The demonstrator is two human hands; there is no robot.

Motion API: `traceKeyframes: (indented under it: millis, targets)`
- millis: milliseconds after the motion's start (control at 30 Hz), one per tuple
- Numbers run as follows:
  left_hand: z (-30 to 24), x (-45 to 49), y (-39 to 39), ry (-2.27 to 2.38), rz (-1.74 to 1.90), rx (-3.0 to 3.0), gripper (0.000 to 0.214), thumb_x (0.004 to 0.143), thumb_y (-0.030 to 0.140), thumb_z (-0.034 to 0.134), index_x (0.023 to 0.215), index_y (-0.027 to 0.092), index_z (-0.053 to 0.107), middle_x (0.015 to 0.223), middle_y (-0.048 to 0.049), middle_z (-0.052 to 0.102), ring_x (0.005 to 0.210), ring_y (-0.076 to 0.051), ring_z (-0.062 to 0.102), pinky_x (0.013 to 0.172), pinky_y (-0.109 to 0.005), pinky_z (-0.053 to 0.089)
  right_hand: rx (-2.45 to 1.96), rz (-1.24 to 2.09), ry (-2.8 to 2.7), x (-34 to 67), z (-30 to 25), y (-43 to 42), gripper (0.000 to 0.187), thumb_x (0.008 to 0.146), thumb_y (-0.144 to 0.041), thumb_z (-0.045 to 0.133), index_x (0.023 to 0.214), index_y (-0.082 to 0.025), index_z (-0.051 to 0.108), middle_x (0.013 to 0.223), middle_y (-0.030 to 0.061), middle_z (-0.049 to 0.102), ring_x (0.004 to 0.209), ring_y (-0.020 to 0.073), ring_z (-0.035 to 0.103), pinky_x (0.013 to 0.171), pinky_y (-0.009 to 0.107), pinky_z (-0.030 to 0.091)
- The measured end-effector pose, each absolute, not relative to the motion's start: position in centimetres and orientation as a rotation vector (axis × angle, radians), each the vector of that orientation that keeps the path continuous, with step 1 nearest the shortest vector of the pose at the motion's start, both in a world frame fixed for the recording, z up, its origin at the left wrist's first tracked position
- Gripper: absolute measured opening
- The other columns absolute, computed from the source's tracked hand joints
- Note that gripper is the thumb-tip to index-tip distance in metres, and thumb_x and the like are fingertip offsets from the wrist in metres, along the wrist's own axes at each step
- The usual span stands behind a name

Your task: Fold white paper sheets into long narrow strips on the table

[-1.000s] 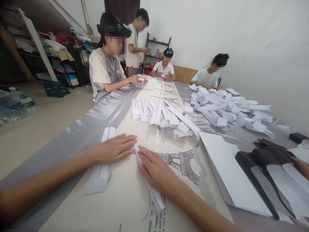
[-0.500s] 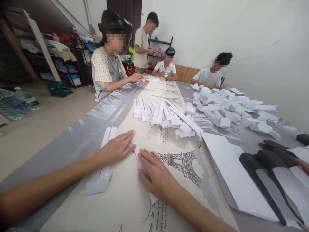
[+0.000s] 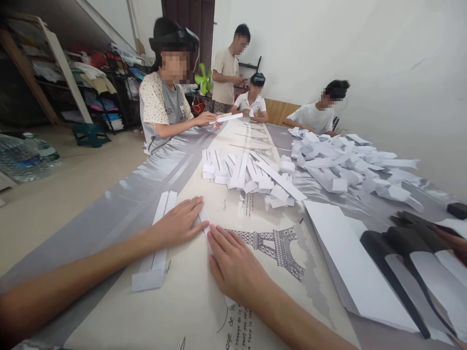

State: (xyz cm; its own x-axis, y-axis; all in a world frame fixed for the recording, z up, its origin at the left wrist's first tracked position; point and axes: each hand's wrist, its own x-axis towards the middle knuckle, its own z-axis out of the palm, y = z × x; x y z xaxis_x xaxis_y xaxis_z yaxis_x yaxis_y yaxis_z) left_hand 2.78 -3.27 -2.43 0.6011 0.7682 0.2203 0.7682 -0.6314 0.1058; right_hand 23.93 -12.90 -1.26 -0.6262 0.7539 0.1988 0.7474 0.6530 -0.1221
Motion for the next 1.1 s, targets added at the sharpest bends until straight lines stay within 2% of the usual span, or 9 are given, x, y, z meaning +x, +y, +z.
traceKeyframes:
  millis: [133, 267, 433, 567, 767, 1000, 1100]
  targets:
    - [-2.3, 2.6, -3.3, 1.327, 0.397, 2.801, 0.06, 0.103, 0.053, 0.035, 0.141, 0.008, 0.044, 0.155, -0.0208, 0.042, 0.147, -0.03, 0.036, 0.118, -0.044, 0.028, -1.187, 0.058, -2.68, 24.2, -0.4, -13.1, 0.051, 0.102, -0.025, 0.043, 0.151, -0.008, 0.042, 0.157, 0.0166, 0.041, 0.145, 0.0301, 0.04, 0.117, 0.053, 0.042]
    - [-2.2, 2.3, -3.2, 1.306, 0.426, 2.792, 0.054, 0.103, 0.054, 0.036, 0.137, 0.013, 0.046, 0.155, -0.0174, 0.044, 0.146, -0.03, 0.037, 0.117, -0.046, 0.029, -1.168, 0.185, -2.674, 25.3, 0.7, -13.6, 0.051, 0.104, -0.04, 0.047, 0.147, -0.013, 0.05, 0.15, 0.012, 0.052, 0.14, 0.0291, 0.048, 0.114, 0.049, 0.047]
    - [-2.1, 1.9, -2.6, 1.275, 0.43, 2.798, 0.056, 0.103, 0.057, 0.035, 0.138, 0.015, 0.046, 0.155, -0.0155, 0.044, 0.145, -0.03, 0.039, 0.117, -0.048, 0.028, -1.078, 0.293, -2.62, 26.2, 0.3, -13.2, 0.042, 0.105, -0.025, 0.044, 0.146, -0.021, 0.052, 0.148, 0.0054, 0.056, 0.141, 0.024, 0.047, 0.115, 0.047, 0.046]
    - [-2.2, 1.2, -1.8, 1.252, 0.382, 2.812, 0.058, 0.102, 0.058, 0.035, 0.14, 0.016, 0.046, 0.156, -0.015, 0.043, 0.145, -0.028, 0.039, 0.119, -0.046, 0.026, -1.077, 0.327, -2.579, 26.5, -0.5, -12.6, 0.045, 0.104, -0.026, 0.048, 0.148, -0.022, 0.049, 0.151, 0.0046, 0.053, 0.143, 0.0235, 0.044, 0.116, 0.048, 0.045]
    - [-1.7, 0.2, -1.0, 1.207, 0.304, 2.788, 0.064, 0.102, 0.063, 0.032, 0.147, 0.017, 0.04, 0.159, -0.0131, 0.038, 0.147, -0.026, 0.036, 0.121, -0.044, 0.021, -0.985, 0.35, -2.604, 26.5, 0.1, -12.8, 0.045, 0.103, -0.024, 0.05, 0.149, -0.027, 0.048, 0.147, 0.0019, 0.057, 0.141, 0.0231, 0.047, 0.114, 0.049, 0.047]
    - [-2.0, 1.1, -1.7, 1.251, 0.329, 2.779, 0.088, 0.095, 0.078, 0.027, 0.154, 0.013, 0.029, 0.16, -0.0183, 0.035, 0.149, -0.031, 0.03, 0.122, -0.047, 0.014, -0.931, 0.384, -2.634, 26.4, 0.4, -12.9, 0.042, 0.102, -0.024, 0.052, 0.144, -0.025, 0.054, 0.14, 0.0025, 0.063, 0.139, 0.0214, 0.05, 0.115, 0.045, 0.047]
    - [-2.3, 1.3, -1.8, 1.254, 0.351, 2.792, 0.091, 0.093, 0.08, 0.028, 0.154, 0.013, 0.028, 0.159, -0.0188, 0.036, 0.149, -0.032, 0.03, 0.122, -0.048, 0.014, -0.918, 0.385, -2.647, 26.5, 0.3, -12.9, 0.039, 0.102, -0.023, 0.051, 0.141, -0.024, 0.057, 0.141, 0.0028, 0.063, 0.139, 0.0207, 0.05, 0.115, 0.044, 0.046]
